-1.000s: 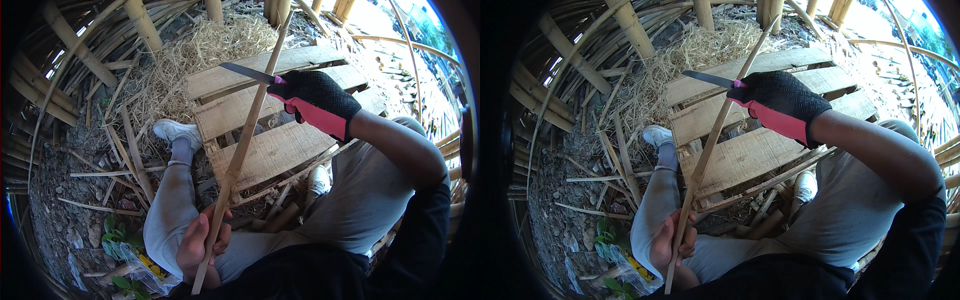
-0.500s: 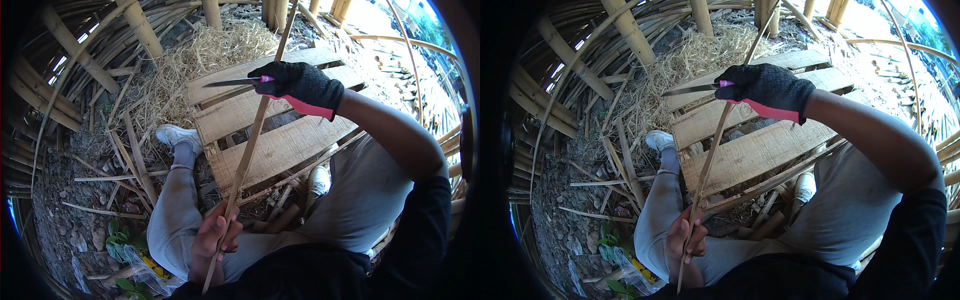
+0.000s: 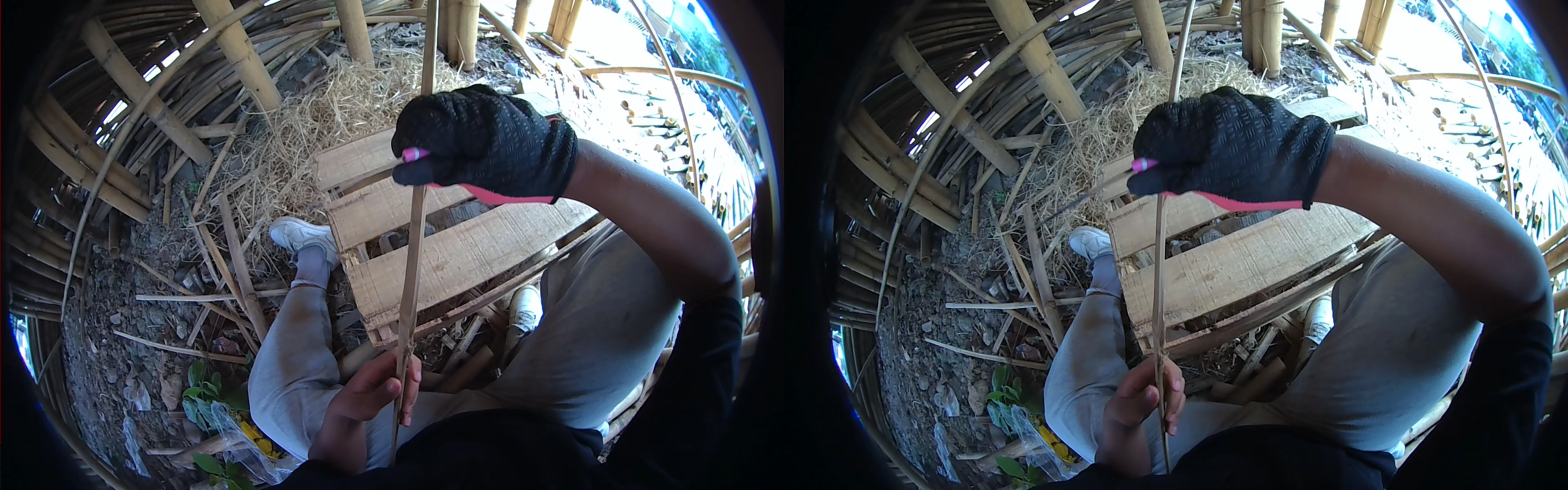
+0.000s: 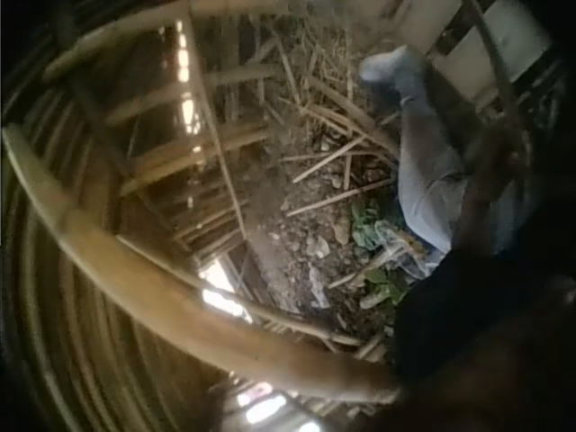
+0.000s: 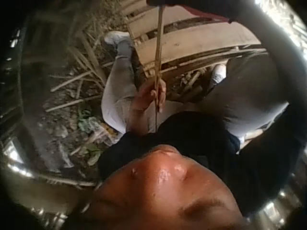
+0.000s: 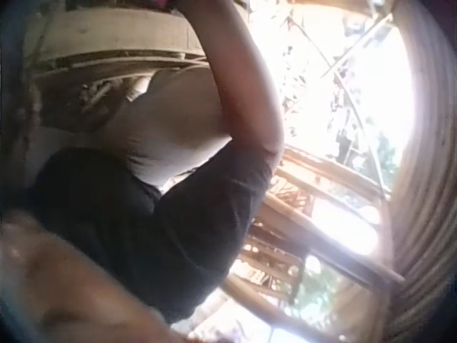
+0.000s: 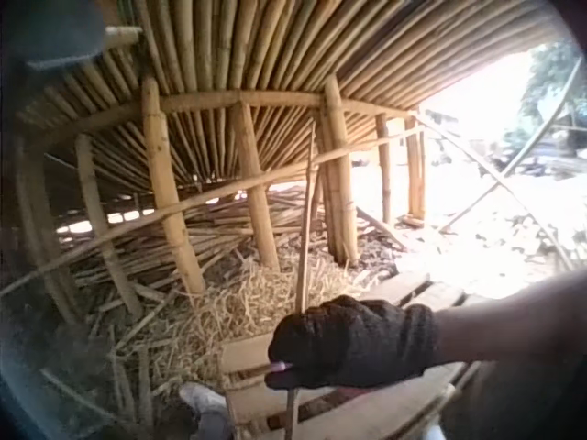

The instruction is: The person sits on the ground and uses a knife to shave and smooth a long bamboo stick. They repeatedly scrape along the stick's length, rotating it to work different sides and remove thin shavings.

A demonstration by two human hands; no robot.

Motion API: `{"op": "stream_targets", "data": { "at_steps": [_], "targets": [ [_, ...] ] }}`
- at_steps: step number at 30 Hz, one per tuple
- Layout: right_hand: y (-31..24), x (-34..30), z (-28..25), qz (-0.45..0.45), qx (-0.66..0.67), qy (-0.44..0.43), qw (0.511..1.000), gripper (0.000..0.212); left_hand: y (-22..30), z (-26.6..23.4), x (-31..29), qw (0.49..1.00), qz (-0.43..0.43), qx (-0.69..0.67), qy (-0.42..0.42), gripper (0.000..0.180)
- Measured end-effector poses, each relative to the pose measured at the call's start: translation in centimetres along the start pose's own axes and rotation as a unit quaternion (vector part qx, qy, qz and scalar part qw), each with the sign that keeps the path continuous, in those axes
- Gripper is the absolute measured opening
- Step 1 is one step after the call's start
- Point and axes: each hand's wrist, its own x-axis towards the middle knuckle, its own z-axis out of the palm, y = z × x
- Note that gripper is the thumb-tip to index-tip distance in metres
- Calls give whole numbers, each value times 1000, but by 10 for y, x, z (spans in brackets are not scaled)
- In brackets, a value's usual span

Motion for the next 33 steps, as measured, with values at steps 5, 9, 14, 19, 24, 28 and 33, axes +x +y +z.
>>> {"op": "stream_targets", "data": {
  "at_steps": [5, 9, 14, 19, 24, 28, 33],
  "targets": [
    [-34, -8, -8, -73, -101, -27, 992, 29, -1, 7, 18, 999, -11, -39, 11, 62],
    [-46, 2, -9, -107, -156, -16, 982, 28, 23, 24, 38, 993, 67, 19, 93, 67],
    [-52, 21, 1, -152, -132, 42, 979, 23, 69, 30, 55, 993, 86, -21, 72, 52],
    [-58, 40, 1, -37, -66, 37, 996, 25, 81, 43, 50, 981, 72, -5, 179, 47],
    [-59, 45, -6, 117, 73, 225, 965, 15, 61, 34, 34, 978, 65, -66, 189, 48],
    [-56, 46, -12, 181, -14, 17, 983, 29, 50, 26, 20, 964, 58, -141, 220, 50],
    [-38, 44, 17, 221, -4, -191, 956, 32, 57, 28, 20, 963, 42, -105, 246, 52]
  ]
}}
